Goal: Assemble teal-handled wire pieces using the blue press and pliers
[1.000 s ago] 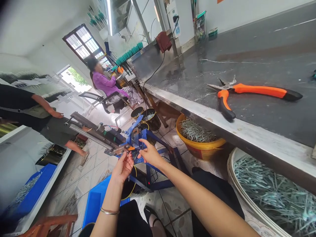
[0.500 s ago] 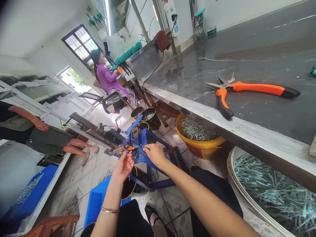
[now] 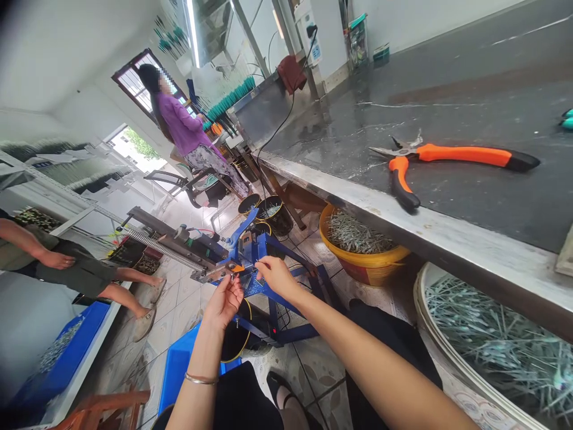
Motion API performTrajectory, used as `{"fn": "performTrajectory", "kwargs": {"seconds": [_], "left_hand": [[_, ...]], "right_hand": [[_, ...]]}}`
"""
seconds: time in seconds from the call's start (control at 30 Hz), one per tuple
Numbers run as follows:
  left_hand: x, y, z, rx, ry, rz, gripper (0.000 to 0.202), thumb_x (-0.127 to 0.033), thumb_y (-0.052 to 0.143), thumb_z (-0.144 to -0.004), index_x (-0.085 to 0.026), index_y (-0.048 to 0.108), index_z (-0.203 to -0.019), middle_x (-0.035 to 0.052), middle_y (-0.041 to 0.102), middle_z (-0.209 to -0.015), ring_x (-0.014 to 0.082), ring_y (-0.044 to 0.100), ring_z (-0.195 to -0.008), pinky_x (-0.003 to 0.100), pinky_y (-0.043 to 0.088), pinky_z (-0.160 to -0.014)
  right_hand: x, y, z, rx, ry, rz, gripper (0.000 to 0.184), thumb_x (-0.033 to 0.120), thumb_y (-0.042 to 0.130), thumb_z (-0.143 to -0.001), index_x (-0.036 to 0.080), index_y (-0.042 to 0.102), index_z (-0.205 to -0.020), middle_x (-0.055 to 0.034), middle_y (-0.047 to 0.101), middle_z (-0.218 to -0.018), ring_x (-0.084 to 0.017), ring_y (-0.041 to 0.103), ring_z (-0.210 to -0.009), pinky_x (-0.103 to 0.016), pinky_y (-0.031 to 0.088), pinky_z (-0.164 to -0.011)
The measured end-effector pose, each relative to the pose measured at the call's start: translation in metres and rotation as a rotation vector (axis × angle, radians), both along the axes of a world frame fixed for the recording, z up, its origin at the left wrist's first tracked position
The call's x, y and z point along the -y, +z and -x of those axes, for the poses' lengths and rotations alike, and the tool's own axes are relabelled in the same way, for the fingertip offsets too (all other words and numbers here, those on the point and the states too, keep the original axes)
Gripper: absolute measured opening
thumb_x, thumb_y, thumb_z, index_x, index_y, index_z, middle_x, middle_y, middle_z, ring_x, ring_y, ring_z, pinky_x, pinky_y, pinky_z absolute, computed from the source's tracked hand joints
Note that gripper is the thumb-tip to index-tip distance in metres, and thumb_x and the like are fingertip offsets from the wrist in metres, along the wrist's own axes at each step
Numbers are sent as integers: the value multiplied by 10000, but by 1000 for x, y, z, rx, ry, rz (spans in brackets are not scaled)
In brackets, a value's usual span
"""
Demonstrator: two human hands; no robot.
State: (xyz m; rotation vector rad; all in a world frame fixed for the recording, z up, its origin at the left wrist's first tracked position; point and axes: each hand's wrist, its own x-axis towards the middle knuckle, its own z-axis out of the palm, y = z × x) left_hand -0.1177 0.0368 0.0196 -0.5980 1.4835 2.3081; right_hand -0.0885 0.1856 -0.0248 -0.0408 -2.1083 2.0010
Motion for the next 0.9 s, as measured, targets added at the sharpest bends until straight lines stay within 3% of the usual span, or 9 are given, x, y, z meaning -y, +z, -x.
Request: {"fn": "performTrajectory", "kwargs": {"seconds": [0.07,0.13,0.23,0.37,0.53,0.7,0.8,0.9], "left_hand": [[1,-2,3,-10,-2,13,203,-130,447,-852,-81,560,-691,25,579,-558,52,527,-434,138,468,-423],[1,-4,5,-22,1,31,198,-114,453,-847,-82,548,-677,17,572,-547,44,518,-421,124,457,-406],[2,-5,7,-44,10,61,169,-88,468,-834,-84,551,-687,2,563,-534,36,507,-404,108,441,-387],[2,-4,8,-52,-1,86,170,-83,462,-835,-78,555,-693,8,569,-547,36,511,-404,108,438,-377],[1,-2,7,-51,-21,107,168,-80,457,-838,-62,569,-714,19,577,-563,40,530,-432,108,455,-394],[0,0,6,-62,-28,114,172,-65,466,-827,-64,558,-681,19,563,-553,35,514,-423,96,432,-376],[0,0,6,-74,-21,105,175,-49,466,-821,-79,541,-666,-15,521,-511,6,424,-352,84,374,-334],[0,0,6,-62,-10,105,171,-52,463,-824,-85,536,-674,-32,487,-484,-1,390,-334,79,352,-326]], "right_hand": [[10,-5,9,103,173,285,240,263,394,-846,144,546,-702,-15,592,-633,-74,449,-434,-215,369,-470],[18,-8,15,148,274,415,194,230,411,-826,139,518,-693,-14,587,-642,-62,442,-417,-206,376,-450],[23,-8,21,124,304,416,176,211,464,-790,130,520,-644,-1,557,-590,-60,447,-434,-197,371,-457],[24,-8,28,85,302,369,224,217,506,-760,137,493,-551,42,465,-469,-49,362,-395,-191,255,-410],[26,-12,33,53,345,335,219,228,530,-741,127,515,-547,55,437,-472,-38,320,-422,-186,206,-422],[27,-7,33,115,494,382,227,304,459,-792,131,514,-655,30,478,-561,-40,319,-401,-183,231,-390],[28,-5,36,176,637,392,242,332,402,-820,158,442,-656,51,400,-518,-55,318,-380,-190,254,-374],[31,-8,39,140,573,301,240,276,339,-846,183,359,-625,79,298,-475,-56,268,-368,-189,241,-380]]}}
